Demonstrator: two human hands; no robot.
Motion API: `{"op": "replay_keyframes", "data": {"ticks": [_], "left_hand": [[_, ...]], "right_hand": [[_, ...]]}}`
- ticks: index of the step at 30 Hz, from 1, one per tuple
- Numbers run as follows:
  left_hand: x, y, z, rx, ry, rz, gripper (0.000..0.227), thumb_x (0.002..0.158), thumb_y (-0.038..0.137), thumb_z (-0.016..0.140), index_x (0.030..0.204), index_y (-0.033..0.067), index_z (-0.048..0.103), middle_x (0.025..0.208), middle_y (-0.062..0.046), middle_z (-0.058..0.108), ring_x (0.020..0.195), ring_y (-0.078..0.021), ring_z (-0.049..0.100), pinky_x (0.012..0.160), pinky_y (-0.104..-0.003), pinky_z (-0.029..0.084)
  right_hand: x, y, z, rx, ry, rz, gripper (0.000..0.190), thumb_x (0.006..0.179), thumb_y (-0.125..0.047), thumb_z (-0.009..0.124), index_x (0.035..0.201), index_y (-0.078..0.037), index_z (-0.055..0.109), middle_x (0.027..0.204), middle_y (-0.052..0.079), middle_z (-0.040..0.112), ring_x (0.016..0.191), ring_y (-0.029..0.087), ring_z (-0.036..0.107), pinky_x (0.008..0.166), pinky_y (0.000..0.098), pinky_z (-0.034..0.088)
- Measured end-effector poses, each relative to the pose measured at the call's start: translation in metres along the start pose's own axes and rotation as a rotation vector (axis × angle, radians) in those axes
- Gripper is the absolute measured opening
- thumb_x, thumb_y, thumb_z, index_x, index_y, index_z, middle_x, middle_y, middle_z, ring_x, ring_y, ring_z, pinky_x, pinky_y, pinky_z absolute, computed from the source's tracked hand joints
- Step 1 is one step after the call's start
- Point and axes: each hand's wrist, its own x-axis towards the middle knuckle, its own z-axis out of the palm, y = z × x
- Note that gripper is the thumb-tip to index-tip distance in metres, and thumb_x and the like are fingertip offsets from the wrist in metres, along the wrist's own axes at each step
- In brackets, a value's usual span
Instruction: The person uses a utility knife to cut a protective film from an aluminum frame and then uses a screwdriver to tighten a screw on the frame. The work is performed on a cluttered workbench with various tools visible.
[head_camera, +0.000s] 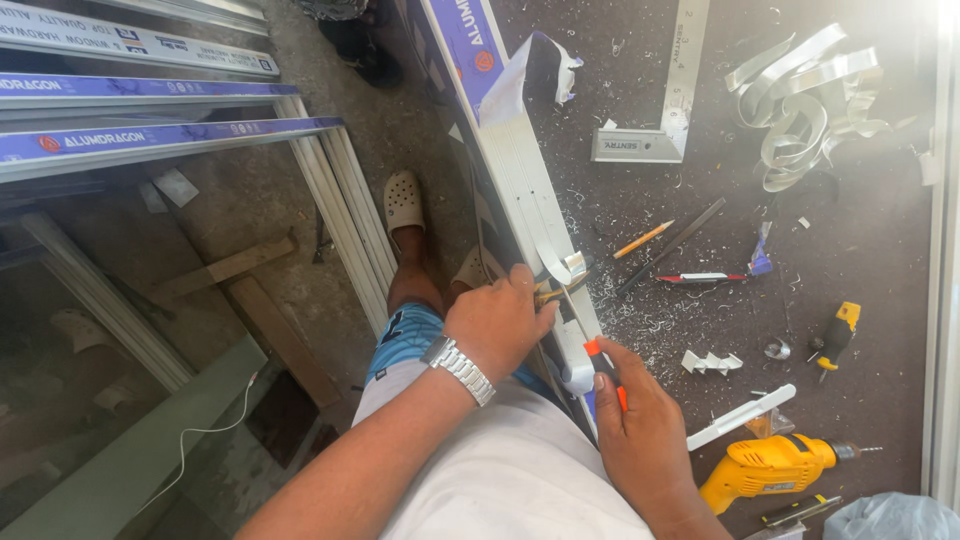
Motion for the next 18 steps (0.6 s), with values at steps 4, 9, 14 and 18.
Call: {"op": "replay_keyframes", "data": {"ticks": [4,9,14,18], "left_hand": [[-0.001,0.000,0.000,-0.030,-0.035,0.000,0.041,0.092,0.044,0.067,0.095,0.0042,0.056,0.072,-0.016,0.072,0.065,-0.0342,0.073,0.058,-0.043,0.058],[-0.002,-0.003,0.000,-0.008,-0.030,0.009,0.042,0.093,0.044,0.067,0.096,0.0036,0.055,0.071,-0.015,0.071,0.063,-0.0327,0.073,0.057,-0.043,0.059],[-0.003,-0.002,0.002,0.004,-0.005,0.027,0.043,0.092,0.044,0.067,0.096,0.0030,0.055,0.071,-0.015,0.072,0.063,-0.0331,0.072,0.056,-0.044,0.058],[-0.003,0.000,-0.001,0.010,-0.051,-0.008,0.043,0.093,0.045,0.066,0.096,0.0035,0.056,0.072,-0.016,0.072,0.065,-0.0342,0.073,0.059,-0.044,0.058]], "right_hand": [[0.006,0.023,0.021,0.091,0.059,-0.230,0.041,0.097,-0.014,0.052,0.137,-0.005,0.055,0.121,0.023,0.068,0.104,0.043,0.068,0.084,0.0474,0.054],[0.012,0.053,0.047,0.059,0.099,-0.253,0.036,0.098,-0.015,0.053,0.132,-0.004,0.057,0.116,0.021,0.069,0.102,0.041,0.070,0.086,0.0455,0.055],[0.017,0.051,0.051,0.055,0.111,-0.261,0.037,0.097,-0.016,0.054,0.131,-0.002,0.058,0.118,0.023,0.069,0.102,0.042,0.070,0.087,0.0454,0.055],[0.006,0.036,0.012,0.011,0.041,-0.211,0.039,0.096,-0.017,0.056,0.131,-0.001,0.061,0.119,0.024,0.070,0.106,0.043,0.069,0.090,0.0456,0.053]]}}
